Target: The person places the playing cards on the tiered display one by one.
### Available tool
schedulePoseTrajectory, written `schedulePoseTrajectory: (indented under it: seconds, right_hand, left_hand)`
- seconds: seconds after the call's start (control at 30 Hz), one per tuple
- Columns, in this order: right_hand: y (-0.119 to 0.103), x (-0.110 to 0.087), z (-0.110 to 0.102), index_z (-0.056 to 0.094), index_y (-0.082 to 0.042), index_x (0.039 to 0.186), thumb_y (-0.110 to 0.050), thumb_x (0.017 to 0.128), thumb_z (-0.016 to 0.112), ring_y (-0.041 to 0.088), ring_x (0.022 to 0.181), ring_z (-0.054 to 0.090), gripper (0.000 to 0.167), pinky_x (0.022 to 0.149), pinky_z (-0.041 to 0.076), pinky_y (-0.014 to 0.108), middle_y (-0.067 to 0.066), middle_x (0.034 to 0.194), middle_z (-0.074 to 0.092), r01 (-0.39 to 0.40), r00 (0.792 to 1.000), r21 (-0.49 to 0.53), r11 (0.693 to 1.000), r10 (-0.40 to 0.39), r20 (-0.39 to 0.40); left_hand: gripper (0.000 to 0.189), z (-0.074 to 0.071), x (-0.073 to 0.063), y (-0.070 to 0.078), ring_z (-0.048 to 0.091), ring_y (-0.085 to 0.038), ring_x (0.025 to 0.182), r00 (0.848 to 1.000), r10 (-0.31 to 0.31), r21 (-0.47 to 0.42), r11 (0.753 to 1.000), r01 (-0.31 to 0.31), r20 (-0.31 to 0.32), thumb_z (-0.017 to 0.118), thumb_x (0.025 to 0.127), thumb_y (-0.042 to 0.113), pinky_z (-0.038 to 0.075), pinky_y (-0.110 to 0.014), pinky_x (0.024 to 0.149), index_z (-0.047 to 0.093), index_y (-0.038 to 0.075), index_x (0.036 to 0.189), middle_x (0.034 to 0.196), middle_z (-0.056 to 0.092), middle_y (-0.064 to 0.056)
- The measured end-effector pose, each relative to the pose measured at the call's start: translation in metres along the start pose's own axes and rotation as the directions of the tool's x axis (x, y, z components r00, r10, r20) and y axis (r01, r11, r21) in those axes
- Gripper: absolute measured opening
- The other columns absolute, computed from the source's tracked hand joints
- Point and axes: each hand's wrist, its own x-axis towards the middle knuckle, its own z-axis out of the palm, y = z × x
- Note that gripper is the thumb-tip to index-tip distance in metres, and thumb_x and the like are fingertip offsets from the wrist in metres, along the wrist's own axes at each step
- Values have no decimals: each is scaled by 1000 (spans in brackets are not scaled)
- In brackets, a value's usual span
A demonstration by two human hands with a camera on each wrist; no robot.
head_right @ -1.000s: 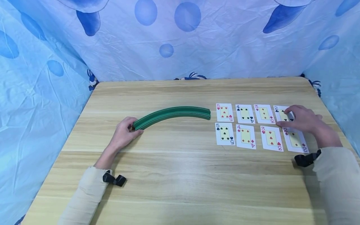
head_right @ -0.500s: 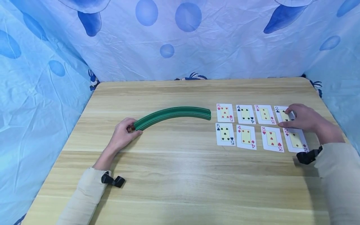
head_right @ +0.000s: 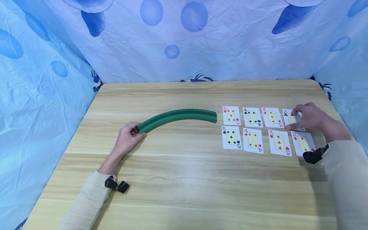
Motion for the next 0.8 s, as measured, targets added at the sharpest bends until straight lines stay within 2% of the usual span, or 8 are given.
schedulePoseTrajectory:
  seconds: [0.17, 0.3, 0.37, 0.47, 0.63, 0.73, 0.8]
  right_hand:
    - [0, -2, 6, 31, 9, 144, -53, 66, 89, 60, 114, 27, 115, 93, 34, 73, 48, 139, 15, -109, 990, 23, 994, 111, -86]
    - [0, -4, 7, 16, 3, 156, -48, 73, 86, 61, 114, 27, 120, 95, 34, 73, 47, 147, 9, -164, 979, 12, 986, 164, -124]
    - [0, -7, 6, 14, 3, 156, -41, 76, 84, 60, 113, 27, 116, 93, 35, 72, 47, 146, 9, -173, 975, 3, 985, 171, -145]
    - [0, -11, 5, 23, 5, 153, -33, 79, 82, 58, 111, 28, 103, 90, 37, 70, 46, 142, 13, -172, 968, -7, 985, 168, -188]
    - [-2, -16, 4, 38, 11, 140, -25, 81, 81, 56, 112, 27, 82, 88, 38, 69, 44, 140, 15, -179, 953, -3, 984, 173, -247]
    - [-3, -20, 1, 40, 15, 133, -21, 83, 80, 56, 112, 27, 73, 91, 37, 70, 43, 139, 17, -181, 946, 10, 984, 176, -271]
    - [-3, -24, -1, 40, 18, 128, -17, 86, 77, 55, 109, 30, 66, 88, 38, 69, 43, 132, 25, -167, 945, 12, 986, 164, -282]
  left_hand:
    - [30, 1, 1, 0, 53, -24, 84, 1000, -3, 0, 1000, 3, 3, 78, 81, 1, 41, -22, 72, 69, -3, 110, 94, 62, -17]
    - [30, 1, 1, 0, 52, -24, 84, 1000, -7, 3, 1000, 7, 5, 78, 81, 1, 41, -22, 72, 69, -3, 109, 92, 62, -16]
    - [30, 1, 0, 0, 52, -24, 84, 1000, -8, 3, 1000, 8, 6, 78, 81, 1, 41, -23, 72, 69, -3, 109, 92, 62, -16]
    - [30, 2, 0, 1, 52, -23, 84, 1000, -11, 8, 1000, 11, 7, 78, 81, 2, 40, -22, 72, 69, -3, 109, 92, 61, -16]
    - [29, 1, 1, 1, 51, -23, 83, 1000, -14, 9, 1000, 14, 9, 78, 81, 2, 40, -22, 71, 69, -3, 108, 92, 61, -16]
    - [29, 1, 0, 1, 51, -23, 83, 1000, -14, 5, 1000, 14, 10, 78, 81, 1, 40, -22, 71, 69, -3, 108, 92, 61, -16]
    - [29, 2, 0, 1, 51, -24, 83, 1000, -12, 4, 1000, 12, 11, 78, 81, 1, 40, -23, 71, 69, -3, 108, 92, 61, -16]
